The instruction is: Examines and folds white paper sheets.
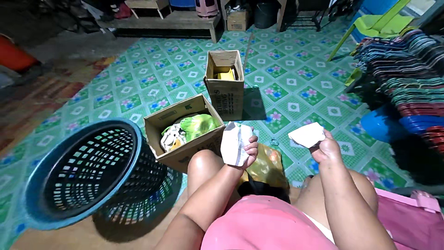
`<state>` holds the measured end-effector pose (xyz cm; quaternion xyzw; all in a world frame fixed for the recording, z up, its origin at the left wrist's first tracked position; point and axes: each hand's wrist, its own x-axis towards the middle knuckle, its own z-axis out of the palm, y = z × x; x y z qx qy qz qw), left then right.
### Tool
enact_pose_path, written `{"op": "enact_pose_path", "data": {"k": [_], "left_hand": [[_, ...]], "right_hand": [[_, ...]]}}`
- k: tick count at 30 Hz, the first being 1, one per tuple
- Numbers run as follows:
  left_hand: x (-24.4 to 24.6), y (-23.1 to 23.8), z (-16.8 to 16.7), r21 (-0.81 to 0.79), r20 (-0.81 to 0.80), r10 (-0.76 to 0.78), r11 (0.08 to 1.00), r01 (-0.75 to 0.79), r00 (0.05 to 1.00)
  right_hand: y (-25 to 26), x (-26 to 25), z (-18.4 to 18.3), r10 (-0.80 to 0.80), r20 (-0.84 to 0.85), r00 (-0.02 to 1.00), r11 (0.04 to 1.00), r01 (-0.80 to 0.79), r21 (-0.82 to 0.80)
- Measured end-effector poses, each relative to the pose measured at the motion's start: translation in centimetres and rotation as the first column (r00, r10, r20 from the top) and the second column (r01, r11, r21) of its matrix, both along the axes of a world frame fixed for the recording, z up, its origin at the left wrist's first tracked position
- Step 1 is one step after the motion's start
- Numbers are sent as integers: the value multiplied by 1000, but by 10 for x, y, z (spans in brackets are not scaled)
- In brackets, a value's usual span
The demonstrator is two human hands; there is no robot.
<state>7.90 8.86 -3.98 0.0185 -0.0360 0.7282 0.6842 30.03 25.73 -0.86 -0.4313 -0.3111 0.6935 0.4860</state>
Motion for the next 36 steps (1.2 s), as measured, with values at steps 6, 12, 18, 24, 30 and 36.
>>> {"op": "enact_pose_path", "data": {"k": [6,12,18,24,30,36], "left_hand": [[-1,-4,-1,69,-35,-107,992,110,994],[1,-4,2,59,-56,-185,980,189,981],[4,-5,1,-102,-441,-197,980,169,876],[21,3,-5,-179,-952,-124,968,-179,279],[24,16,-33,181,-929,83,952,-245,-362],[20,18,-26,200,-954,88,897,-394,-286]], "right_hand": [[1,-1,-1,-6,11,1000,1000,7,-18],[-1,-2,-3,16,27,1000,1000,-16,2],[-3,-9,-8,41,90,995,999,-41,-3],[-13,-17,-5,24,-75,997,993,-32,-116],[-33,-35,-11,133,22,991,980,-128,-150],[-36,-34,-18,394,393,831,896,-443,39]]}}
